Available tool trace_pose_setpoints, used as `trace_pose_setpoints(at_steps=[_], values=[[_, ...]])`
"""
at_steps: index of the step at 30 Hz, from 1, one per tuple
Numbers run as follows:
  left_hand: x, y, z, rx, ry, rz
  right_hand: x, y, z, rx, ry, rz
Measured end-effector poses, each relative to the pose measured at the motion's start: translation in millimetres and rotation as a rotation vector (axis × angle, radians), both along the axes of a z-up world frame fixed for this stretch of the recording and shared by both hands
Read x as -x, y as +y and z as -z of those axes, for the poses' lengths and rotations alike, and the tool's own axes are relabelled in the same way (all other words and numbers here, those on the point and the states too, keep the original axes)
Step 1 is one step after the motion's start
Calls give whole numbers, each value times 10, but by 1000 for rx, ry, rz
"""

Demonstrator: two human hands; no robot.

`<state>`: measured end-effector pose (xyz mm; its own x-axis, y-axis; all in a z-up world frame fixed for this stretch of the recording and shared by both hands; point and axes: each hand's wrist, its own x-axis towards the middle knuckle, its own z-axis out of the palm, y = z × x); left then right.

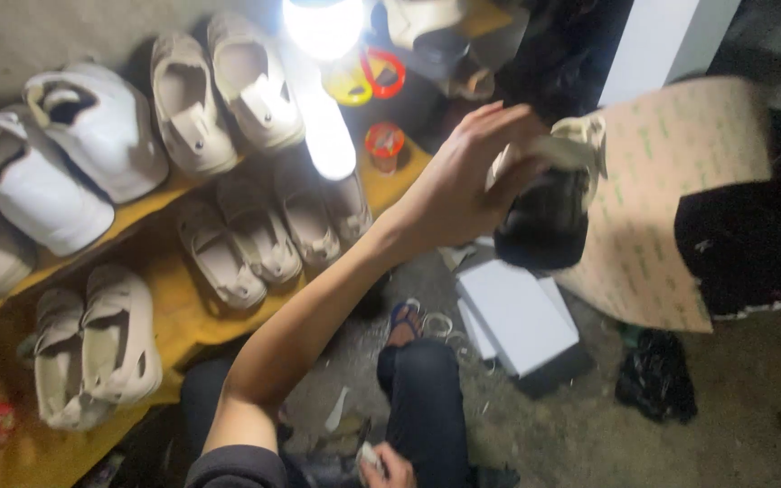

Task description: The person is applying a finishing treatment to the straps of a sandal using a small sponge and then placing the finished product on a shelf.

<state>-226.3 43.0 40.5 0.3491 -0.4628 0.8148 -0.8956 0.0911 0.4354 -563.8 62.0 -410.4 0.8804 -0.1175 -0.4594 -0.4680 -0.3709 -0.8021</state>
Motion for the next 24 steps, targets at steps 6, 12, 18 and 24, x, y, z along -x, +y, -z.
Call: trace_pose_setpoints(at_steps=[6,12,18,24], values=[[2277,1264,859,-419,391,138,-450,143,-479,-889,488,163],[3856,2022,1331,-553,719,-187,-512,108,-1037,-1400,1095,96],[4696,2077,1880,-605,855,-678,-226,647,-736,-1601,944,24],[4928,1733,1983,462,1760,-322,-290,635,-1041,-1584,806,96]])
